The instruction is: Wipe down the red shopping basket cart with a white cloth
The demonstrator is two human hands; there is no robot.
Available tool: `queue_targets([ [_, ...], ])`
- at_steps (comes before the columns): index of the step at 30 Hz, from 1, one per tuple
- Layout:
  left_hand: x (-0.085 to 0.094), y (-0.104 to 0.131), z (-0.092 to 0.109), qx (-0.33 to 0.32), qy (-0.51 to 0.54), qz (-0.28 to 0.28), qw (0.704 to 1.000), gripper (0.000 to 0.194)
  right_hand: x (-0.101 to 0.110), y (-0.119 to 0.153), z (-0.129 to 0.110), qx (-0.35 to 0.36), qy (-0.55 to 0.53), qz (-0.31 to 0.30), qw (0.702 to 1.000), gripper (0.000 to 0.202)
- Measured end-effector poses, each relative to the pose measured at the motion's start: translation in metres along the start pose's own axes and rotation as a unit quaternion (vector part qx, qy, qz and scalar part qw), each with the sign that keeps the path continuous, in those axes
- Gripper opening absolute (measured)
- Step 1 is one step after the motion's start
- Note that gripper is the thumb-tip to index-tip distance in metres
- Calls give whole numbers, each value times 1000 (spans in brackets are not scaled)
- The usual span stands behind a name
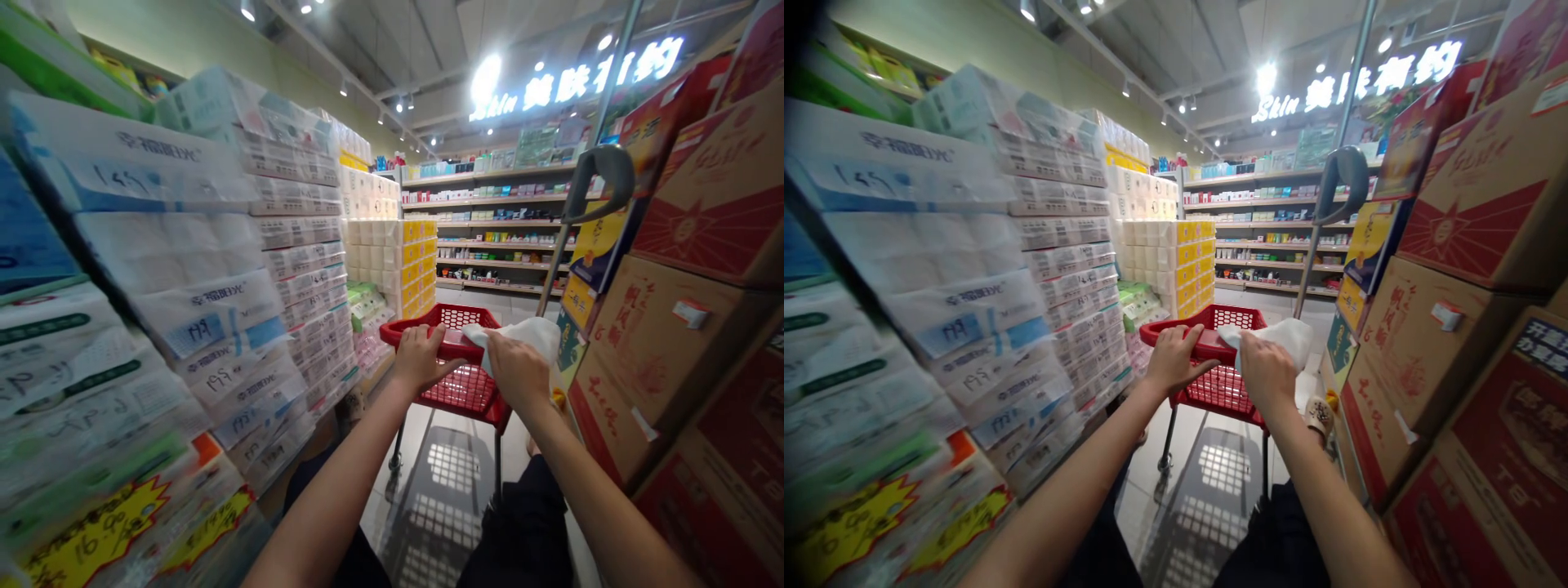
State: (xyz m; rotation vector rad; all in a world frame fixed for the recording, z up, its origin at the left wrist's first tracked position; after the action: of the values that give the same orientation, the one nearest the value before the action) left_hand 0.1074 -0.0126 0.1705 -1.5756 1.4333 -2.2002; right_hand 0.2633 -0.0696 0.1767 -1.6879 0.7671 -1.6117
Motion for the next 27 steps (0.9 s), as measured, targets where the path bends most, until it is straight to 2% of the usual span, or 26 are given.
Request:
queue_targets([
  [5, 3, 5, -1, -2, -14, -7, 1000, 72, -8, -6, -55, 86, -113, 13, 990, 37],
  [7, 6, 8, -4, -3, -12, -3, 1000, 72, -8, -8, -67, 108, -146, 7, 983, 37],
  [9, 11, 11, -7, -12, 0, -3, 1000, 74, -6, -8, -68, 117, -161, -3, 980, 36],
  [12, 16, 16, -13, -31, 10, -27, 999, 75, 2, -3, -47, 115, -148, -16, 982, 37],
  [15, 19, 19, -16, -43, -3, -48, 998, 73, 6, 5, -1, 75, -110, -18, 991, 38],
  [18, 19, 21, -11, -35, -26, -41, 998, 72, 4, 13, 50, 19, -75, -1, 997, 35],
  [20, 18, 21, -4, -21, -37, -30, 999, 73, 0, 15, 71, -14, -67, 17, 997, 37],
  [23, 14, 20, 8, -7, -42, -21, 999, 74, -8, 12, 72, -48, -67, 33, 996, 40],
  [25, 11, 18, 16, -4, -45, -16, 999, 74, -11, 6, 54, -58, -82, 38, 994, 40],
  [27, 8, 16, 23, -4, -54, -10, 999, 73, -10, -1, 25, -45, -118, 37, 991, 40],
])
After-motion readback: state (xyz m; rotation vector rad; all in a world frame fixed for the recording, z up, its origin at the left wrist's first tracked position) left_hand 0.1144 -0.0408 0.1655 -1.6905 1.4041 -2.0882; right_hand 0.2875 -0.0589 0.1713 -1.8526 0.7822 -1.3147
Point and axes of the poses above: each hand's wrist, its own y-axis away from the middle knuckle, its own x-axis out of the back of the hand, z = x × y, the point moved 8 cm from there along -y, towards the middle knuckle, and after that the axes turned 1 degree about y, right-handed, at the moved point
